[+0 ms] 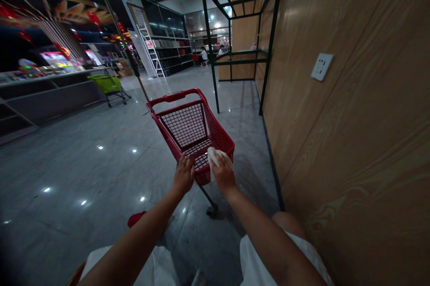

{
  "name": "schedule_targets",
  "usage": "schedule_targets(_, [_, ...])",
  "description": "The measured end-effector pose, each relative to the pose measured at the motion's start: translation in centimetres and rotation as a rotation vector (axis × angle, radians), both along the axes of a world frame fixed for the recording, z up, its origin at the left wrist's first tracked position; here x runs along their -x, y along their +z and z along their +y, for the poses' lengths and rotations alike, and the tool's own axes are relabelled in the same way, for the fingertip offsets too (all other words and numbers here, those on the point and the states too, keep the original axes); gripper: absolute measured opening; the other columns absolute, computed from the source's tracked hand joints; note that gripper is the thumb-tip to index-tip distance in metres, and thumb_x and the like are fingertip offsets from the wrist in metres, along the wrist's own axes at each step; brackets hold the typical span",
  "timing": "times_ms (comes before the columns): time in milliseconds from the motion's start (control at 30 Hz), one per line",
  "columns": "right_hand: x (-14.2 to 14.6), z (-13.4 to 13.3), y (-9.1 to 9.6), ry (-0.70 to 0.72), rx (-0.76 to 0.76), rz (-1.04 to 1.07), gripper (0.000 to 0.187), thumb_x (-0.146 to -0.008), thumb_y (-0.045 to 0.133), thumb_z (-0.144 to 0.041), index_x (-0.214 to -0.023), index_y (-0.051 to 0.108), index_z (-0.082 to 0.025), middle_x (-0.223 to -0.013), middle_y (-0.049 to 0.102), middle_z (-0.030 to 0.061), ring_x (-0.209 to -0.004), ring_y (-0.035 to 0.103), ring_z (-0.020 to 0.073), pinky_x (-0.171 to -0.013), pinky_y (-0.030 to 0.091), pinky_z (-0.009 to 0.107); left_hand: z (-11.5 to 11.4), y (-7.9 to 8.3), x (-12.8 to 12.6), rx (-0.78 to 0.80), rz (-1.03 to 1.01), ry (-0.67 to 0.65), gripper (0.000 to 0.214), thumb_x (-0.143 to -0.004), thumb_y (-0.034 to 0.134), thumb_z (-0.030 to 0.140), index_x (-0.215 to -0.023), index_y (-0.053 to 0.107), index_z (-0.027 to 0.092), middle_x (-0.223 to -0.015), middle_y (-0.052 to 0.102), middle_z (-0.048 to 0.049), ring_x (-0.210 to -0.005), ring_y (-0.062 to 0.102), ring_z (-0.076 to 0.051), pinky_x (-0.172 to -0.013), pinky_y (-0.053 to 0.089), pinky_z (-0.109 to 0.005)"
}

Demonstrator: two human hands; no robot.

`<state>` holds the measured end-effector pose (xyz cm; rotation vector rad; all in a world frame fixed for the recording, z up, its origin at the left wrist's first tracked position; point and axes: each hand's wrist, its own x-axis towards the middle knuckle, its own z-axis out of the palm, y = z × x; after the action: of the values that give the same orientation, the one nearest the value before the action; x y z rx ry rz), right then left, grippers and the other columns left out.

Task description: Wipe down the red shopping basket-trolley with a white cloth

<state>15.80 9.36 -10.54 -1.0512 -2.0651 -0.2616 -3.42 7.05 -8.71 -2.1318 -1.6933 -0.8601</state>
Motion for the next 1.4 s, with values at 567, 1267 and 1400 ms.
schedule_targets(567, [1.0,-1.6,0.1,0.039,0.015,0.014,0.045,-0.092,0.049,-0.011,-0.134,0.052,-0.024,-0.142,0.048,0.0079,-0.136,0.036,0.0238,-0.109,0.041,0.041,0.0,-0.5,-0.2,-0.017,0.004,-0.038,0.026,-0.093,0.033,0.020,-0.109,0.053,0.018,-0.117,0.057,-0.0107,-0.141,0.028,-0.025,-0.114,0.035,-0.053])
schedule_targets(1267, [2.2,-2.5,-0.7,0.157,0.000,-0.055,0.045,-0.088,0.057,-0.012,-0.130,0.057,-0.030,-0.142,0.049,0.0045,-0.134,0.039,0.0245,-0.106,0.043,0.040,-0.1,-0.1,0.0,0.012,-0.008,-0.055,0.026,-0.093,0.033,0.022,-0.111,0.052,0.018,-0.116,0.057,-0.0107,-0.141,0.028,-0.025,-0.114,0.035,-0.052])
schedule_targets(1400, [-0.6,0.5,-0.5,0.030,0.046,-0.012,0.041,-0.089,0.054,-0.011,-0.124,0.061,-0.031,-0.138,0.052,0.0054,-0.131,0.043,0.0254,-0.101,0.048,0.040,-0.2,-0.1,0.1,0.014,-0.026,-0.049,0.024,-0.092,0.035,0.021,-0.109,0.052,0.019,-0.118,0.056,-0.0109,-0.141,0.027,-0.025,-0.113,0.036,-0.051])
